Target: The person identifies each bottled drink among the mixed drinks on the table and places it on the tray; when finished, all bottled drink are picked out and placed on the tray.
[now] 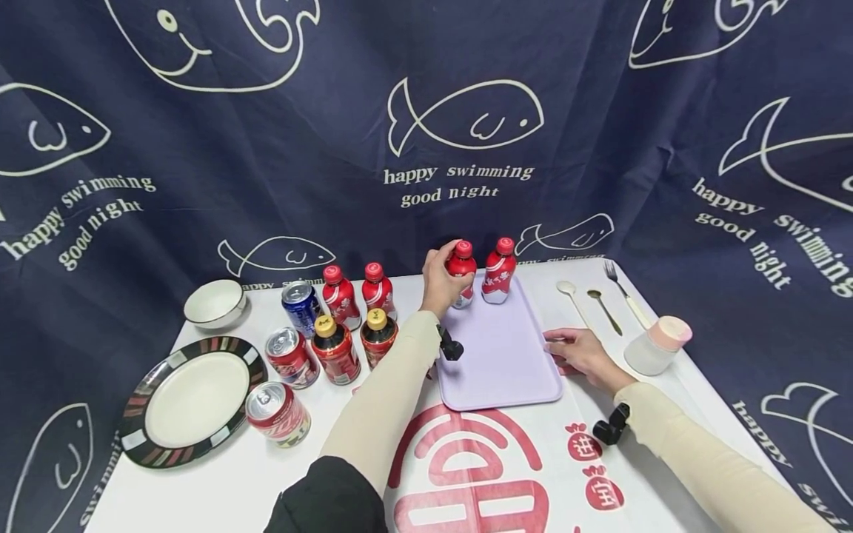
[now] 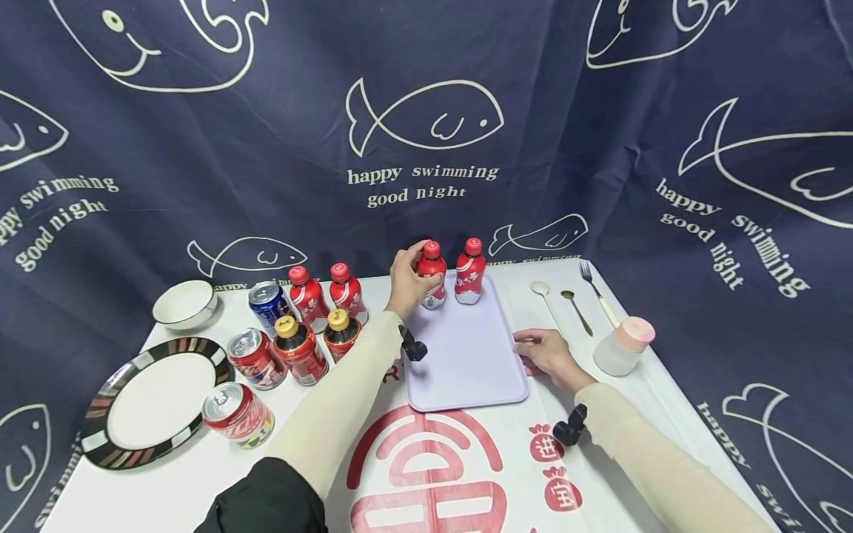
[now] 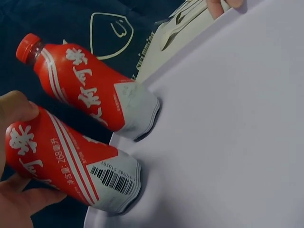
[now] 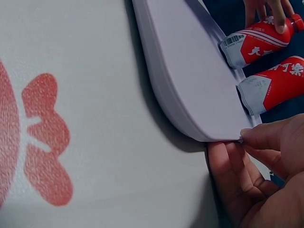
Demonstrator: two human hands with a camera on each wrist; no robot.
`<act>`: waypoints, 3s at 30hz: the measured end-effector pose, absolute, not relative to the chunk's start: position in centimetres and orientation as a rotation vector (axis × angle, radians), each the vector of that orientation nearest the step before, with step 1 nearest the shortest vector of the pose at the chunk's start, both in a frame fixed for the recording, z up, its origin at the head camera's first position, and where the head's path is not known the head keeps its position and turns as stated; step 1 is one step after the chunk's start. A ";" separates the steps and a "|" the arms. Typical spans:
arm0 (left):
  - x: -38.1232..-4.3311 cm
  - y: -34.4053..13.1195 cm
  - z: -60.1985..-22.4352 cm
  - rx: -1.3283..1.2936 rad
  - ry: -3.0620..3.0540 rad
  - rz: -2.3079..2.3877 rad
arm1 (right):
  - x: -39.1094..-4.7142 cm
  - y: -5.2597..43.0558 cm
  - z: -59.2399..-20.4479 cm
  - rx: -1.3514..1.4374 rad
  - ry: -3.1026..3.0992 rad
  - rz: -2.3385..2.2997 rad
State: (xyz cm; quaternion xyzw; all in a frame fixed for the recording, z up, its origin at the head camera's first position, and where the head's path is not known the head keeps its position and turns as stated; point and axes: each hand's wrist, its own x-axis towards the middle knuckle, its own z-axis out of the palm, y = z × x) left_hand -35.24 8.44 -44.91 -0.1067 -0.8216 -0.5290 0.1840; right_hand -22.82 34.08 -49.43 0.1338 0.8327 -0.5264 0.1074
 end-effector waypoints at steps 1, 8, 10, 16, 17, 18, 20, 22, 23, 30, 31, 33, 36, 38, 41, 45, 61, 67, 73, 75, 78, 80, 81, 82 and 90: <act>-35.4 8.4 -44.9 -0.302 -2.313 -1.492 | -22.8 34.1 -49.4 0.395 2.451 -1.550; -35.8 8.3 -45.0 -0.341 -2.306 -1.491 | -22.8 34.0 -49.3 0.393 2.449 -1.559; -35.9 8.4 -44.9 -0.341 -2.300 -1.492 | -22.8 34.0 -49.3 0.394 2.448 -1.563; -35.9 8.4 -45.2 -0.327 -2.303 -1.518 | -23.0 34.0 -49.5 0.391 2.437 -1.567; -35.9 8.4 -45.3 -0.327 -2.306 -1.529 | -23.0 34.0 -49.5 0.392 2.433 -1.565; -35.8 8.5 -45.4 -0.327 -2.307 -1.537 | -23.0 34.1 -49.5 0.396 2.430 -1.563; -35.7 8.4 -45.4 -0.316 -2.292 -1.561 | -23.0 34.1 -49.5 0.398 2.421 -1.563; -35.4 8.5 -45.4 -0.306 -2.247 -1.594 | -22.9 34.0 -49.5 0.398 2.412 -1.563; -35.2 8.5 -45.3 -0.296 -2.218 -1.613 | -22.9 34.0 -49.4 0.396 2.411 -1.562; -33.4 8.1 -44.1 -0.179 -2.044 -1.643 | -22.8 33.9 -49.4 0.399 2.417 -1.574; -33.1 8.0 -43.8 -0.175 -2.033 -1.641 | -22.8 33.9 -49.4 0.391 2.420 -1.576; -32.5 7.7 -43.3 -0.192 -2.021 -1.629 | -22.8 34.0 -49.5 0.378 2.422 -1.577; -31.3 7.8 -42.5 -0.284 -1.993 -1.651 | -22.9 34.1 -49.6 0.377 2.433 -1.569; -29.9 7.8 -41.9 -0.373 -1.978 -1.674 | -22.9 34.1 -49.6 0.373 2.433 -1.563; -27.1 7.9 -40.6 -0.561 -1.993 -1.676 | -22.8 34.0 -49.5 0.377 2.423 -1.558; -23.2 7.5 -38.5 -0.824 -2.011 -1.652 | -22.8 34.1 -49.2 0.386 2.407 -1.557; -17.9 -2.4 -37.0 -0.682 -2.001 -0.966 | -22.7 33.9 -49.2 0.382 2.414 -1.546; -17.7 -5.0 -38.8 -0.531 -2.098 -0.898 | -22.8 34.1 -49.3 0.395 2.420 -1.533; -17.4 -6.1 -40.7 -0.430 -2.237 -0.908 | -22.9 34.1 -49.5 0.387 2.423 -1.536; -17.2 -6.2 -41.2 -0.406 -2.298 -0.915 | -22.9 34.1 -49.5 0.379 2.422 -1.538; -17.1 -6.1 -41.8 -0.377 -2.368 -0.907 | -23.0 34.0 -49.3 0.376 2.422 -1.537; -17.1 -5.9 -42.1 -0.367 -2.384 -0.894 | -23.0 34.0 -49.2 0.372 2.419 -1.537; -17.2 -5.9 -42.3 -0.363 -2.382 -0.885 | -23.0 34.0 -49.2 0.371 2.416 -1.540; -17.3 -5.8 -42.5 -0.362 -2.376 -0.882 | -23.0 34.0 -49.2 0.366 2.413 -1.541; -18.6 -4.9 -44.4 -0.365 -2.358 -0.887 | -23.0 34.2 -49.2 0.383 2.397 -1.549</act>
